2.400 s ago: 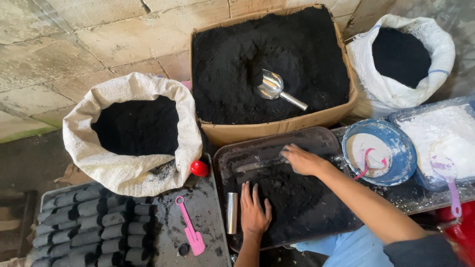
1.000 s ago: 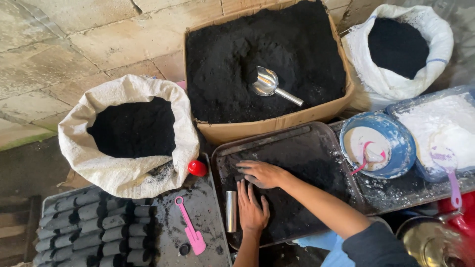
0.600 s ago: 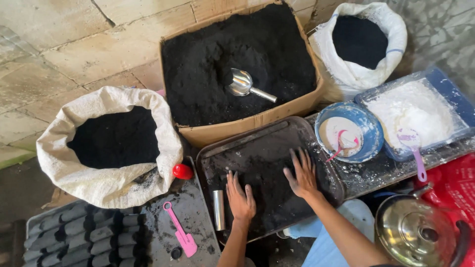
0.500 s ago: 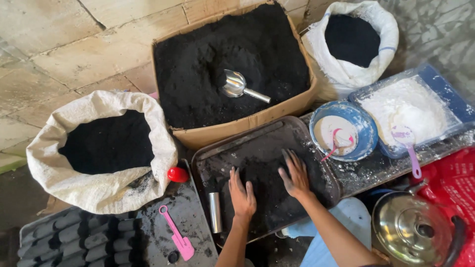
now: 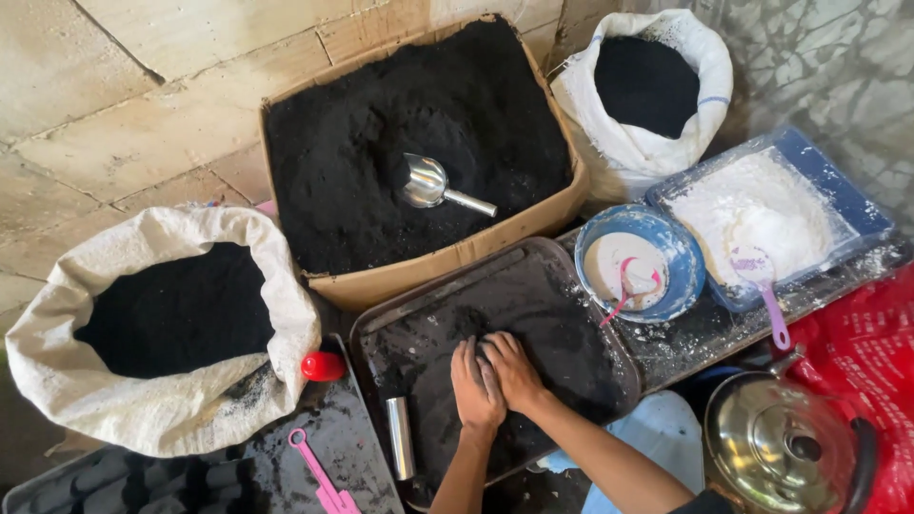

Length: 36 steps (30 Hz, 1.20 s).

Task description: The person scoops black powder into a cylindrical mold on a tray, packs it with a metal rod, and removes excess powder. They then eject the formed briquette onto a tray and repeat the process.

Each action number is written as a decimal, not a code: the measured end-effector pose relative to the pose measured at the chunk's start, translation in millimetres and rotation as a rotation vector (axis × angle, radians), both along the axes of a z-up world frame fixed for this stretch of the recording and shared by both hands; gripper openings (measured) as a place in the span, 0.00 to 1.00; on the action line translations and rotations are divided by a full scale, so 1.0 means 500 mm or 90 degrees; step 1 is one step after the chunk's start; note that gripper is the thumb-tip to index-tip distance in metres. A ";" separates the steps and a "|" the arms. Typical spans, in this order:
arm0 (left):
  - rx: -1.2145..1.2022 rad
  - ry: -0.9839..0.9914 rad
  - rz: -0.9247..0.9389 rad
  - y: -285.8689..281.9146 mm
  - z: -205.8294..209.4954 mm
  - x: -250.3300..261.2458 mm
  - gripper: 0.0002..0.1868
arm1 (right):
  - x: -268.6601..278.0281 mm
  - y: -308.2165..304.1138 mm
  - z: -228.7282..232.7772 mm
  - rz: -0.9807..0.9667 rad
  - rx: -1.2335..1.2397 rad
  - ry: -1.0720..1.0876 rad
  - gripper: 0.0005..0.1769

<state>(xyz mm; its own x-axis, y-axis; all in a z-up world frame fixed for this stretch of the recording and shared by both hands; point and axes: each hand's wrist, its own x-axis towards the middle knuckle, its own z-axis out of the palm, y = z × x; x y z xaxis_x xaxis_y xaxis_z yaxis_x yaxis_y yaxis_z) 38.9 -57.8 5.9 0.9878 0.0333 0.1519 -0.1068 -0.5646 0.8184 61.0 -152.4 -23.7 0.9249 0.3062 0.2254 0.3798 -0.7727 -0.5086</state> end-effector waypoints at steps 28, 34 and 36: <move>0.110 0.096 -0.082 0.096 0.035 -0.149 0.35 | -0.047 -0.180 0.100 -0.230 -0.135 0.215 0.35; 0.210 0.197 -0.244 0.129 0.062 -0.184 0.38 | -0.088 -0.104 0.064 -0.234 -0.035 0.238 0.43; 0.316 0.129 -0.373 0.131 0.058 -0.196 0.38 | -0.088 -0.069 0.066 -0.139 -0.005 0.209 0.42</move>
